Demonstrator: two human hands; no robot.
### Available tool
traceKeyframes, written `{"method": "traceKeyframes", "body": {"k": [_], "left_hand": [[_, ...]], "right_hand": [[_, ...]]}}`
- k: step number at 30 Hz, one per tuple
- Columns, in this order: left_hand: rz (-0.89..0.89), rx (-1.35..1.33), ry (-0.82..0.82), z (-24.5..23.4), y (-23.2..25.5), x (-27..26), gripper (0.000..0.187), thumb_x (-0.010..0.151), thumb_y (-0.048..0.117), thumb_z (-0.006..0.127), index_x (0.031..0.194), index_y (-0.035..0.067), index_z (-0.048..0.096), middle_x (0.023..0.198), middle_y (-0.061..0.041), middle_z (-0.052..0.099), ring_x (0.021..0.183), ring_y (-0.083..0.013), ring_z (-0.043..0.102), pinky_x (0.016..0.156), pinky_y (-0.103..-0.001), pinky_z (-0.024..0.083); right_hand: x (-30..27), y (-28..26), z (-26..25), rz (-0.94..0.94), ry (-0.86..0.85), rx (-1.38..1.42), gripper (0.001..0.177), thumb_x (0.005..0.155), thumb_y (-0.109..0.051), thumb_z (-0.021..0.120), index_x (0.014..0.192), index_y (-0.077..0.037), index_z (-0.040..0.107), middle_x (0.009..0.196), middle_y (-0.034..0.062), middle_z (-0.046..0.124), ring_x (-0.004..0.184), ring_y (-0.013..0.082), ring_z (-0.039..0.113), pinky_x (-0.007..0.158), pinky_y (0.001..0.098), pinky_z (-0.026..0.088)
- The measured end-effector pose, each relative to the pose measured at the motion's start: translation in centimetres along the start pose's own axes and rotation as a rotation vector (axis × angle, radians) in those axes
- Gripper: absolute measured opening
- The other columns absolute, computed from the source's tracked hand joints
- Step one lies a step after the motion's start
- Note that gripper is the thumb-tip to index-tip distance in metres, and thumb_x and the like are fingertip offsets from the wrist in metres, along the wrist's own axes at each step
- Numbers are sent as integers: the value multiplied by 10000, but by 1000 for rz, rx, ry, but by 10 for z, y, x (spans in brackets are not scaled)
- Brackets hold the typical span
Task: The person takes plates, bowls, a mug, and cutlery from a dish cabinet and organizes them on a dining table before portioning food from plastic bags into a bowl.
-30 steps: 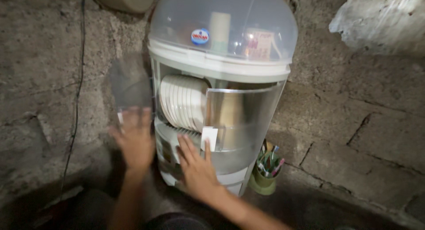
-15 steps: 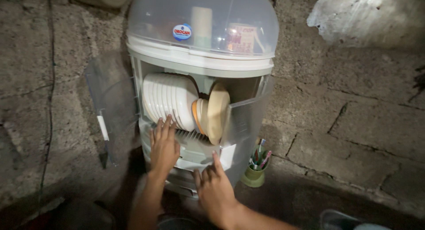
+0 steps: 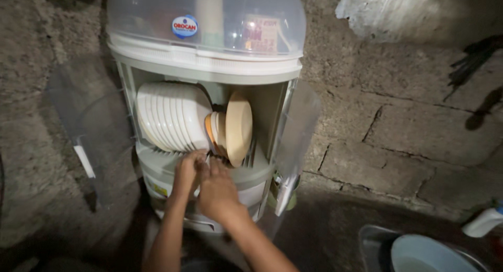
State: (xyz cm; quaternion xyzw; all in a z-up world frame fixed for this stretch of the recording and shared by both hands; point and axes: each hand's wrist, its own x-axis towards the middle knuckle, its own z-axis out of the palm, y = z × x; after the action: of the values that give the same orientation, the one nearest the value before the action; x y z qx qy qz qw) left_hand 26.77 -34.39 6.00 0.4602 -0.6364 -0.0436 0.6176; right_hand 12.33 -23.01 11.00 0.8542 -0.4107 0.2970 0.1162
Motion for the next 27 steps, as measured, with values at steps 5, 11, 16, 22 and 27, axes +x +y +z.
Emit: {"method": "traceKeyframes", "body": {"k": [5, 11, 16, 22, 27], "left_hand": [[24, -129, -14, 31, -20, 23, 233, 914, 135, 663, 1105, 28, 744, 971, -162, 776, 865, -303, 774, 780, -366, 583], [-136, 32, 198, 67, -7, 43, 180, 869, 180, 760, 945, 17, 761, 883, -196, 754, 816, -333, 745, 741, -401, 567], [-144, 5, 241, 103, -41, 57, 137, 817, 139, 754, 843, 6, 731, 799, -185, 735, 726, -334, 737, 706, -411, 564], [123, -76, 393, 127, -56, 57, 191, 942, 73, 637, 1097, -12, 565, 956, -237, 658, 864, -369, 623, 740, -441, 489], [-115, -369, 326, 107, -36, 58, 134, 1035, 133, 548, 1092, 11, 550, 889, -130, 630, 790, -223, 593, 747, -381, 497]], "right_hand": [[16, 19, 8, 161, -22, 147, 898, 717, -58, 714, 1507, 100, 318, 1611, 357, 195, 1496, 513, 187, 1223, 504, 219], [23, 33, 6, 327, 175, 116, 958, 727, -121, 771, 1574, -172, 324, 1589, 385, 61, 1451, 599, 71, 1194, 605, 173], [26, 49, 39, 506, 115, 198, 903, 800, -181, 756, 1584, -276, 319, 1660, 284, -13, 1509, 553, 42, 1115, 650, 299], [28, 51, 44, 590, 55, 136, 909, 801, -276, 817, 1566, -341, 331, 1672, 219, -44, 1522, 490, 90, 1074, 675, 348], [26, 53, 42, 536, 65, 148, 998, 777, -191, 793, 1575, -443, 250, 1643, 252, -56, 1502, 512, 90, 1060, 642, 367]]}}
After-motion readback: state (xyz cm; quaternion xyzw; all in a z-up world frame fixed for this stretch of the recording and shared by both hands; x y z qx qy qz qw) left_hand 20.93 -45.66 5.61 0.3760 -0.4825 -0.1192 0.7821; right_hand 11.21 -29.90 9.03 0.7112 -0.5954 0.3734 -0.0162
